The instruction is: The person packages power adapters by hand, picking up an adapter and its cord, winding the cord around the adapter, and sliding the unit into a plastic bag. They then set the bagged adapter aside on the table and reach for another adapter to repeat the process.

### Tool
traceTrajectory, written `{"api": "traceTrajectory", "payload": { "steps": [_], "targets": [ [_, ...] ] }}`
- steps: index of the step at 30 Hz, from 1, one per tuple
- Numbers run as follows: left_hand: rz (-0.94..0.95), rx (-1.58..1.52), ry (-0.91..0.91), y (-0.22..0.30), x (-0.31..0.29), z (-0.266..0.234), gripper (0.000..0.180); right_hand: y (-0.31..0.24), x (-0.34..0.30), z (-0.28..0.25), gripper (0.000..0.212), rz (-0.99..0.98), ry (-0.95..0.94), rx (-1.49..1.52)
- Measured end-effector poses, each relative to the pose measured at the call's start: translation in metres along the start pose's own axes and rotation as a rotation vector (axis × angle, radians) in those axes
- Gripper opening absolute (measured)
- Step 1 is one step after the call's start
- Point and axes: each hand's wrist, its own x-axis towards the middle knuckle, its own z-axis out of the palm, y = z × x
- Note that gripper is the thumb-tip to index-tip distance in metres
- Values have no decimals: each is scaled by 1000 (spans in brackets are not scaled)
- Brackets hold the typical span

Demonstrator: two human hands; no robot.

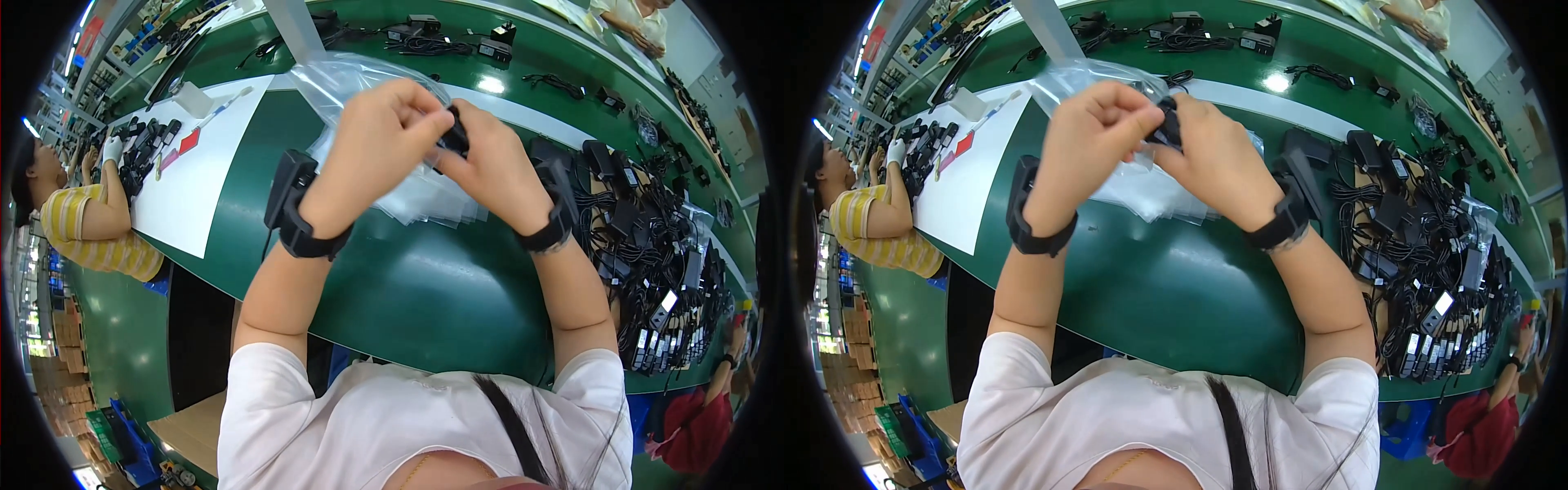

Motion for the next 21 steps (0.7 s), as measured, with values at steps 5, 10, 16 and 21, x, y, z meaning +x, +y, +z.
{"api": "traceTrajectory", "payload": {
  "steps": [5,10,16,21],
  "targets": [
    [75,-44,-72,-13,-13,15,14,11,6,-4,22,711,-107,1289],
    [363,-36,-53,-12,-21,36,18,21,-5,32,50,283,422,562],
    [474,33,-79,-13,-34,64,12,21,-2,20,31,531,172,1275],
    [326,132,-4,-5,-31,47,25,18,10,24,25,498,303,1138]
  ]
}}
